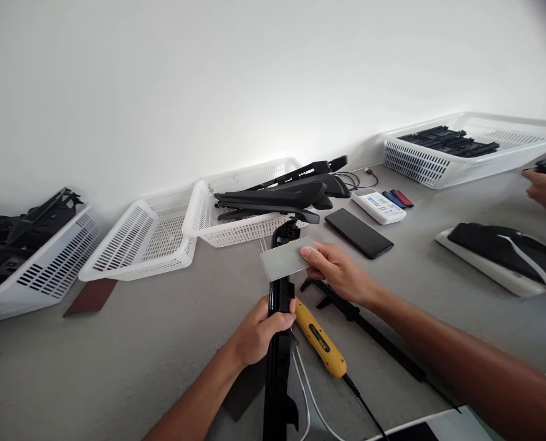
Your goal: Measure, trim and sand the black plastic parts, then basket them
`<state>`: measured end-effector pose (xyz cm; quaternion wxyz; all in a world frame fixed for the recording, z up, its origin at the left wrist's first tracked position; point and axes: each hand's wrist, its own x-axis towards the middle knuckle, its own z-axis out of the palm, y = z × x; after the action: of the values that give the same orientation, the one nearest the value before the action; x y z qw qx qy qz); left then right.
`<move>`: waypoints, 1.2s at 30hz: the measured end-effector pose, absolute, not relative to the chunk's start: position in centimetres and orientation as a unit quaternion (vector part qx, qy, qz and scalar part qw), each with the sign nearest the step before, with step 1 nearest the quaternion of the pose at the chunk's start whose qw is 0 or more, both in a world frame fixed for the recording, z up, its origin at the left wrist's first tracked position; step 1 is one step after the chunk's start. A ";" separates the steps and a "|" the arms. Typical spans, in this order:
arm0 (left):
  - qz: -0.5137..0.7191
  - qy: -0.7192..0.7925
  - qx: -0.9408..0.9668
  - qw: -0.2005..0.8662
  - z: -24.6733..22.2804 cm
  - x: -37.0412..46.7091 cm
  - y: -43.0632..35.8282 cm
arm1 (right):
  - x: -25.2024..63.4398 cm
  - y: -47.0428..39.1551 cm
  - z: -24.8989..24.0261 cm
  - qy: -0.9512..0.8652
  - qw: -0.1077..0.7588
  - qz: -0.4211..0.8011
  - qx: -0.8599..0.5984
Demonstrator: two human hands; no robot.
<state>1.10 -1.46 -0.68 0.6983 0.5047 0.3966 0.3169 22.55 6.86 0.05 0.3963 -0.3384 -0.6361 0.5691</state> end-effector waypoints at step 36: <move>0.404 0.367 0.403 0.734 -1.4 0.9 -1.0 | 21.5 5.7 0.2 -0.635 0.480 0.547 -0.262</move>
<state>0.95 -0.96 -1.39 0.7345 0.4027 0.3674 0.4042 21.53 5.68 0.21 0.4797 -0.2619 -0.6345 0.5465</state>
